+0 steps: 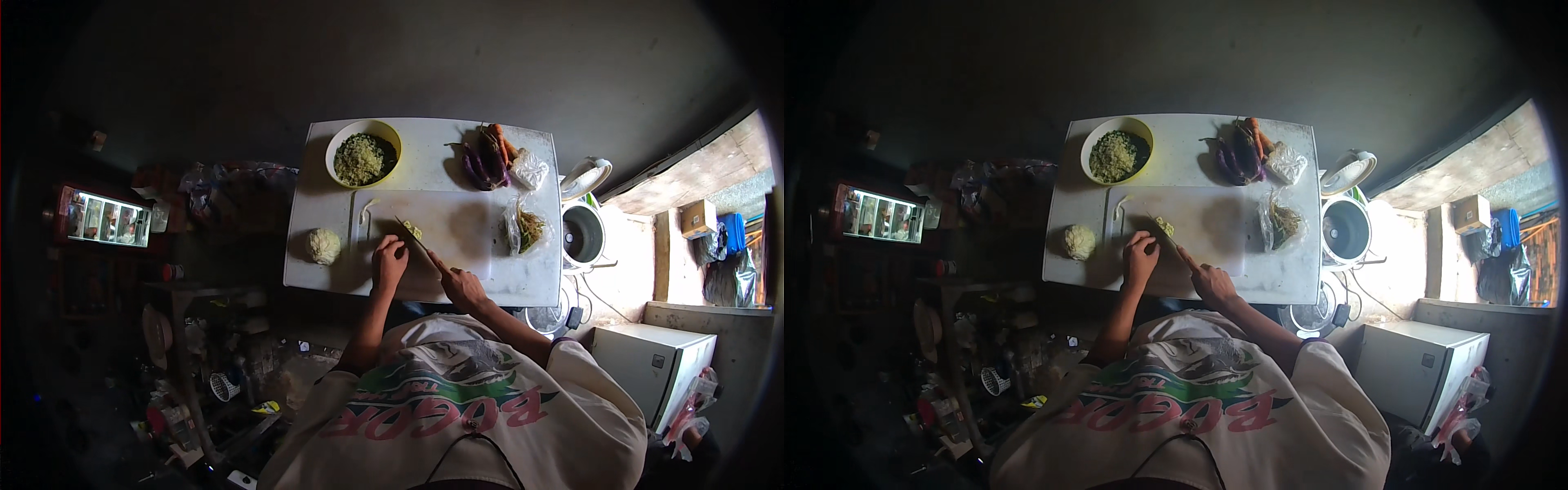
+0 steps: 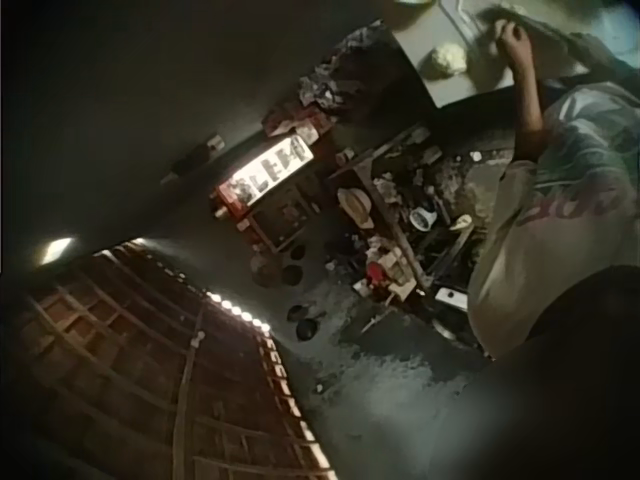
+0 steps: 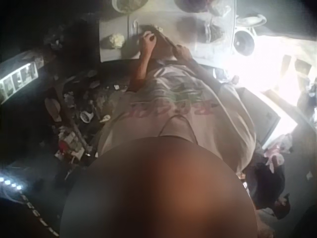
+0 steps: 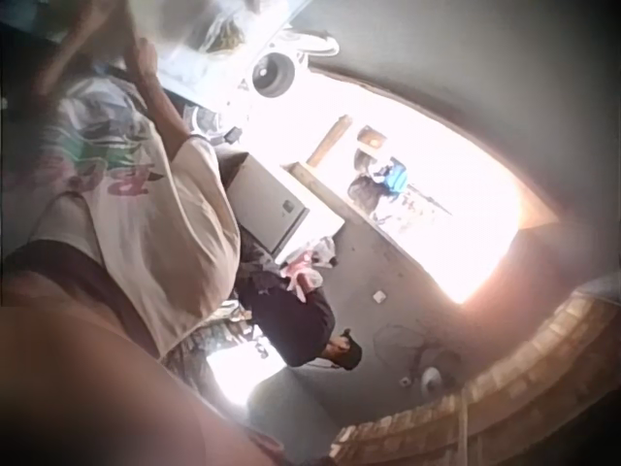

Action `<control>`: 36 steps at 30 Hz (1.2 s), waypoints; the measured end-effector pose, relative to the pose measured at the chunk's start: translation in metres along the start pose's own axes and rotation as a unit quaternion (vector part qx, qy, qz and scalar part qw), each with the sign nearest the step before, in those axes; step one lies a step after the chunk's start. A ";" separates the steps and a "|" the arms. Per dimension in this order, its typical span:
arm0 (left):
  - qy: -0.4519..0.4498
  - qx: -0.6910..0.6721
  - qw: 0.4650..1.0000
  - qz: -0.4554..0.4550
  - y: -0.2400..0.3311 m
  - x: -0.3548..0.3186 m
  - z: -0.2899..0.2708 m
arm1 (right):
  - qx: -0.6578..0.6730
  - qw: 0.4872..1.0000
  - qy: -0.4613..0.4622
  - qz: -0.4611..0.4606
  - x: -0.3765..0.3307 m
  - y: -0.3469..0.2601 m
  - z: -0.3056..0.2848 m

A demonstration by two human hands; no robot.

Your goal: The person tears a cabbage leaf by hand and finely chops it on a cutting board using a knife.

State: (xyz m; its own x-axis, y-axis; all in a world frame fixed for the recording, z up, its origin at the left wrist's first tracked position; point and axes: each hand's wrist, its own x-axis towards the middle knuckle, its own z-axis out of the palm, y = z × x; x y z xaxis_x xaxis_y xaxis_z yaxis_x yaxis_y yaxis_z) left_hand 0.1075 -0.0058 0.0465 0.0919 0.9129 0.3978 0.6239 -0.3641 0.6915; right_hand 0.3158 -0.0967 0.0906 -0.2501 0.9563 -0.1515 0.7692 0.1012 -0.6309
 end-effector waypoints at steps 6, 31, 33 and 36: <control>-0.024 0.051 0.998 -0.012 0.006 0.002 -0.010 | -0.018 1.000 -0.023 -0.001 -0.004 -0.020 -0.020; -0.038 0.054 0.997 -0.046 0.000 0.001 -0.008 | 0.019 0.998 0.011 -0.064 0.016 -0.014 0.013; -0.038 0.063 0.997 -0.038 -0.003 0.000 -0.007 | 0.021 0.999 -0.003 -0.046 0.029 -0.017 0.017; -0.040 0.077 0.995 -0.047 -0.002 0.000 -0.008 | 0.021 0.999 -0.001 -0.042 0.025 -0.010 0.021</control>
State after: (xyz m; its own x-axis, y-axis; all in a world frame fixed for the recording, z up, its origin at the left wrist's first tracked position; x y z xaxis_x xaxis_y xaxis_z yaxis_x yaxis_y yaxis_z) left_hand 0.1003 -0.0061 0.0500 0.0859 0.9555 0.2822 0.7440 -0.2499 0.6196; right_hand 0.2899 -0.0797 0.0775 -0.3137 0.9445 -0.0981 0.7203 0.1693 -0.6727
